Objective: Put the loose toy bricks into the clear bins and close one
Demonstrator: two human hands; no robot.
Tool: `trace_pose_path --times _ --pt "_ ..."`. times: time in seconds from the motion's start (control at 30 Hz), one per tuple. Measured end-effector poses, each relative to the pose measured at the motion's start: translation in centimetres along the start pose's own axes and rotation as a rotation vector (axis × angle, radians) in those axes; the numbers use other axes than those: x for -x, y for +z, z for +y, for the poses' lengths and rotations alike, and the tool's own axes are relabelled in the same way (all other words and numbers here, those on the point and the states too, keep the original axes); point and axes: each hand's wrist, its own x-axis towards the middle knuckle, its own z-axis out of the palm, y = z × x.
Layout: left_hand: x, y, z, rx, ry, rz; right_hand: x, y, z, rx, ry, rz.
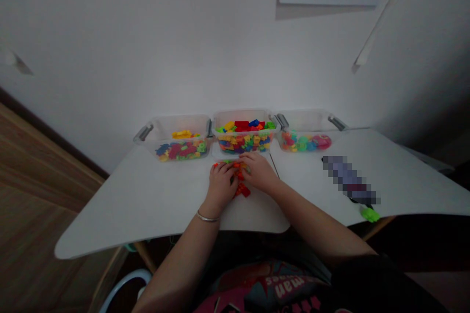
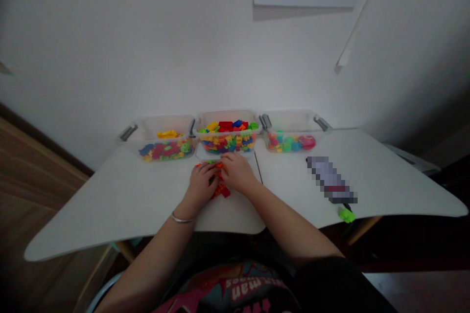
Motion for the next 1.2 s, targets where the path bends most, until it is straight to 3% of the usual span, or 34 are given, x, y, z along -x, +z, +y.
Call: trace_pose_path --times 0.17,0.37,0.53,0.7,1.03,1.2 --pt "0.0 0.2 -0.1 -0.005 0.004 -0.006 2.2 2.2 1.3 -0.025 0.08 -0.097" --pt "0.1 0.4 -0.1 -0.008 0.003 0.02 2.2 2.1 2.1 -0.037 0.149 -0.076" --pt "0.1 0.2 -0.1 0.004 0.006 0.019 2.4 1.8 1.9 0.1 0.254 -0.022" --pt "0.1 0.1 0.0 -0.007 -0.006 0.016 2.7 1.7 1.9 0.174 0.26 -0.051" --pt "0.2 0.2 0.4 -0.057 0.012 -0.022 2.6 1.4 1.5 0.083 0.237 -0.147" --pt "0.1 0.3 0.2 -0.063 0.025 -0.019 2.7 1.6 1.4 0.018 0.252 -0.096"
